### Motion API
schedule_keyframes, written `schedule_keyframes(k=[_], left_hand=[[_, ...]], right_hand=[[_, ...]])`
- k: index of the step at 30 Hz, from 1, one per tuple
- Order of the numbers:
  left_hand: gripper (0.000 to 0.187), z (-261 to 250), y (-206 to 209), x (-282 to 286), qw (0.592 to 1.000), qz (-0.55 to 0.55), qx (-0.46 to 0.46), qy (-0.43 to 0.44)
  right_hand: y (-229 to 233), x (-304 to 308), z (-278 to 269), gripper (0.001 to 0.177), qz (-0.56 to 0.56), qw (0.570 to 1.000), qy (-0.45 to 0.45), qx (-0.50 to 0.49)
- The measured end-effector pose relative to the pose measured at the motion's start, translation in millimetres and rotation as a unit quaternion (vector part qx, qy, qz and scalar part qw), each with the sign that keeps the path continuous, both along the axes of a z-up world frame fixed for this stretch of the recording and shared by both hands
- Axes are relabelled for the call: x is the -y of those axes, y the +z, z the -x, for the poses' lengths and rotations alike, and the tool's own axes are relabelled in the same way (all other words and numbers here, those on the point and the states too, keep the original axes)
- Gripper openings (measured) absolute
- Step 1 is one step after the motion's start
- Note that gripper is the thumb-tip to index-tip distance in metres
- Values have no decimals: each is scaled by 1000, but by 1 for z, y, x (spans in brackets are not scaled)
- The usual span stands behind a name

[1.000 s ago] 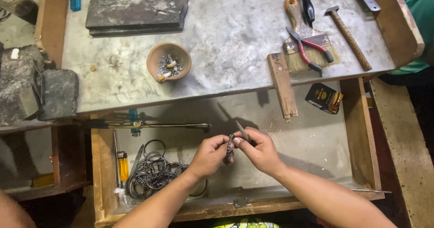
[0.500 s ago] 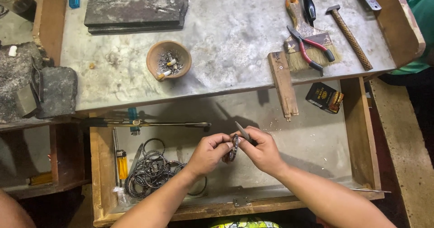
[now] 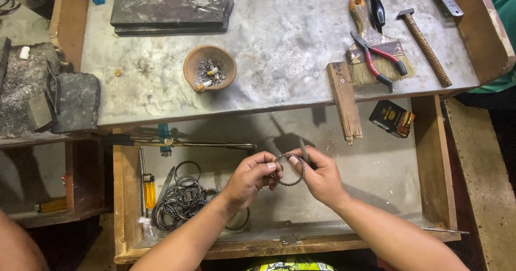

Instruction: Filing the edges of metal rings and then soldering the joints using a hand-held torch at a jewelry workbench.

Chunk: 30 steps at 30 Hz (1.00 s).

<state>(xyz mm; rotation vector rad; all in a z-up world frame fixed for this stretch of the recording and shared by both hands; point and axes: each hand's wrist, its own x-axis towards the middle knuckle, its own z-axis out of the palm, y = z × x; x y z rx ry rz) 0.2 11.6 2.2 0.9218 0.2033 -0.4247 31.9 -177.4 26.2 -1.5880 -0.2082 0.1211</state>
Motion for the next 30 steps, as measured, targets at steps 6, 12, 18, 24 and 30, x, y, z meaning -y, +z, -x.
schedule_keyframes(k=[6,12,18,24,30], left_hand=[[21,1,-3,-4,999,50,9,14],[18,5,5,2,999,13,42,-15],[21,4,2,2,998,4,61,-19],[22,3,1,4,998,-14,59,-10],[23,3,-4,1,998,-28,57,4]], right_hand=[[-15,8,-1,18,-27,998,-24,-50],[5,-2,-4,16,-6,999,-7,-31],[-18,7,-2,14,7,1000,26,6],[-7,4,-3,11,3,1000,28,3],[-4,4,-2,12,3,1000,14,0]])
